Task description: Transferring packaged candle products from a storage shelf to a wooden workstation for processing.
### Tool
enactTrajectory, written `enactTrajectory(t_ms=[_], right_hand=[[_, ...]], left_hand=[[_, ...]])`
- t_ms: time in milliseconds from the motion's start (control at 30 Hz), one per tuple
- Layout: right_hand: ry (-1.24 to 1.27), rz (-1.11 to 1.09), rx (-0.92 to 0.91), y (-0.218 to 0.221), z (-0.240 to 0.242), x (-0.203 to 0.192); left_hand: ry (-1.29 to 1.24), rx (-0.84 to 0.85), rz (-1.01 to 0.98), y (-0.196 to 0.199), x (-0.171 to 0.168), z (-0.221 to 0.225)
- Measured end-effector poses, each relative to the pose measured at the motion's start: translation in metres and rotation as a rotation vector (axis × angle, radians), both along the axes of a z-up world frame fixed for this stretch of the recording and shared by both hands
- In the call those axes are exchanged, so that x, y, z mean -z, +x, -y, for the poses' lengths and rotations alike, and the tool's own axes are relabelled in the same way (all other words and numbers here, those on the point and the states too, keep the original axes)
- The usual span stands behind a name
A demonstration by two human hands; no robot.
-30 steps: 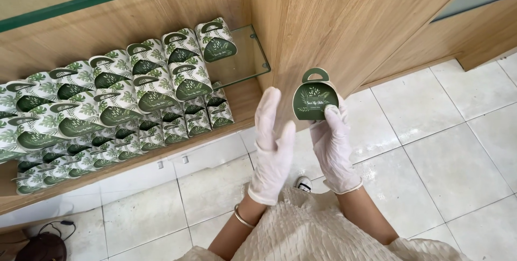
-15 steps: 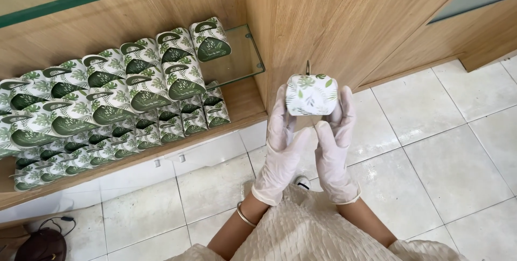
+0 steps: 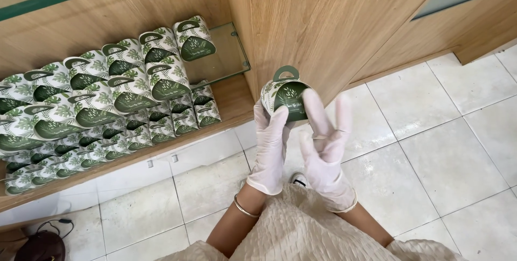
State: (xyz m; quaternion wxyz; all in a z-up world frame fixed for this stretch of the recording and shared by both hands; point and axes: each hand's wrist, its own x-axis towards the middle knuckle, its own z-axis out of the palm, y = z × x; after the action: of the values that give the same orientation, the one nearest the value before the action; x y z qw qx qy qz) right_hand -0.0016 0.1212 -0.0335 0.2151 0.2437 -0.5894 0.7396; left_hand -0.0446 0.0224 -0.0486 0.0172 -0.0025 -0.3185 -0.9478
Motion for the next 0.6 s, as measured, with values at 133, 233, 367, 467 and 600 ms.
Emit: enactTrajectory(t_ms=[133, 233, 367, 467, 600], right_hand=[[-0.107, -0.014, 0.139, -0.001, -0.017, -0.002], [-0.269, 0.066, 0.157, -0.003, -0.029, -0.015], [-0.392, 0.305, 0.110, -0.010, -0.042, -0.036], [-0.483, 0.431, -0.013, -0.017, -0.056, -0.039], [-0.580, 0.461, -0.151, -0.022, -0.081, -0.025]], left_hand=[[-0.003, 0.051, -0.005, 0.008, -0.021, -0.006], [0.016, 0.072, -0.034, 0.004, -0.015, -0.014], [0.071, 0.145, -0.013, 0.001, -0.011, -0.024], [0.062, 0.214, 0.019, 0.004, -0.027, -0.032], [0.121, 0.306, 0.051, 0.004, -0.034, -0.053]])
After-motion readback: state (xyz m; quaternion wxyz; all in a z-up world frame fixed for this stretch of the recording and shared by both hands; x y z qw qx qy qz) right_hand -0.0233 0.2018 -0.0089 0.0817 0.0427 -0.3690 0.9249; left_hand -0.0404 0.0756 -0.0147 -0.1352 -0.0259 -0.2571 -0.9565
